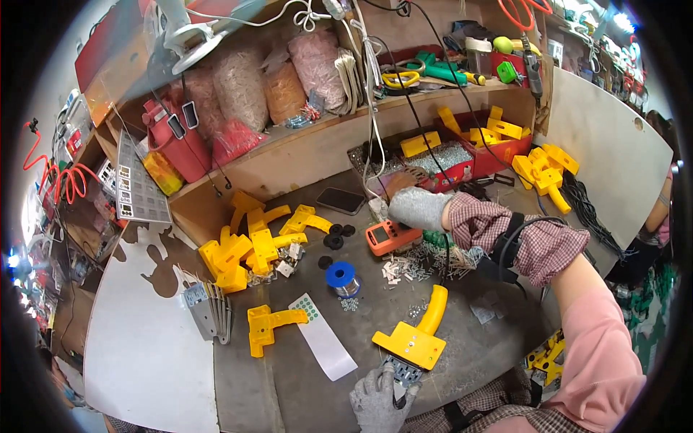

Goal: Assembling and soldering wires into a yellow plastic housing unit.

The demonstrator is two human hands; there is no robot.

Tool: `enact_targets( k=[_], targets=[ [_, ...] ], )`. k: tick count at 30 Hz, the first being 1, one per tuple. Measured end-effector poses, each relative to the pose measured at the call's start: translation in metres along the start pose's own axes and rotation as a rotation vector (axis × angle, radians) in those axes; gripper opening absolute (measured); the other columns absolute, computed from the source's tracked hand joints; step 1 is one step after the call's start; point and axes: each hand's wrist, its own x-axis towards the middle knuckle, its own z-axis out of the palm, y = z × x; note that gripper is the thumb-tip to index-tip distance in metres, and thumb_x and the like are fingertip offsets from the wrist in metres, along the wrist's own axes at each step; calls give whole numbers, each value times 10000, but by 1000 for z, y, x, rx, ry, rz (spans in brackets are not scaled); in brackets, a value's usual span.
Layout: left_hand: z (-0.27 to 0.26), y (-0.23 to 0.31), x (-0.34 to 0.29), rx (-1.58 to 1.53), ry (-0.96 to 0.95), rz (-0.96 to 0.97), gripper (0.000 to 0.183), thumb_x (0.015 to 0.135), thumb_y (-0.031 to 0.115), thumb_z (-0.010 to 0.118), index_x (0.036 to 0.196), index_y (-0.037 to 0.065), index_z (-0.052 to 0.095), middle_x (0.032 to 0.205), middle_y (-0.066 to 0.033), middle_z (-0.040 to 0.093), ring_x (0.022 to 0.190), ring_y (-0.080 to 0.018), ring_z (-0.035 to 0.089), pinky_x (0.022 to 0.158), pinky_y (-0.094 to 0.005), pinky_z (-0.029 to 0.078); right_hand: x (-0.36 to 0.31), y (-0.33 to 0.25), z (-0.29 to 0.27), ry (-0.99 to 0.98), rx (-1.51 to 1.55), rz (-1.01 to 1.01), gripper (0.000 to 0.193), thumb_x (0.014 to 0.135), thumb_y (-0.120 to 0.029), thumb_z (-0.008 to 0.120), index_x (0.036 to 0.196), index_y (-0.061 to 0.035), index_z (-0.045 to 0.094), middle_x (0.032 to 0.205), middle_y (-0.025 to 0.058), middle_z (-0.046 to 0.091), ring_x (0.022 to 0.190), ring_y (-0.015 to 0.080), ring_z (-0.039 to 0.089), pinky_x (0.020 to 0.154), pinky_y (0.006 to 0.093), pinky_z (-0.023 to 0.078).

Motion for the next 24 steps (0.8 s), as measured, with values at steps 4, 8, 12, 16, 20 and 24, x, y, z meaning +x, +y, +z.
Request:
enact_targets(
  k=[4,8,12,16,20,24],
  targets=[
    [-2,-8,4,20,-5,17,523,816,404,770,1215,98,625,1167,-119,595,1051,-326,570,876,-488,435,12,1,-13,-77,85,57,162,767,-109,662,889,-53,753,816,184,718,817,366,715,722,451,545],
    [4,-17,-3,89,-97,8,687,806,566,721,1309,117,583,1230,-128,552,1097,-335,540,881,-515,435,71,-41,-8,49,-139,-195,195,834,-149,623,941,-51,754,882,194,719,836,341,722,743,439,568],
    [21,-12,-8,64,15,63,675,813,574,707,1298,119,592,1195,-126,574,1066,-333,561,866,-522,442,141,-95,55,76,154,-95,223,838,-172,624,999,-79,746,917,120,738,855,318,733,746,462,584],
    [19,-7,-3,83,-80,41,669,825,571,701,1302,113,595,1198,-133,588,1077,-326,570,872,-508,451,164,-96,87,-77,217,94,266,859,-169,609,1095,-91,704,998,141,730,893,352,721,774,477,577],
    [5,-10,-6,9,-97,-30,700,828,578,694,1328,101,580,1210,-125,587,1078,-325,570,884,-514,449,77,-124,21,101,845,12,346,903,-203,618,1214,-52,616,1027,164,699,931,309,681,799,409,535],
    [16,-20,-13,76,-92,-30,713,822,553,702,1352,96,566,1268,-126,540,1153,-340,515,940,-537,411,-52,-116,28,-403,2541,-192,392,869,-124,658,1233,-22,552,1069,143,657,994,260,655,910,388,530]
  ],
)
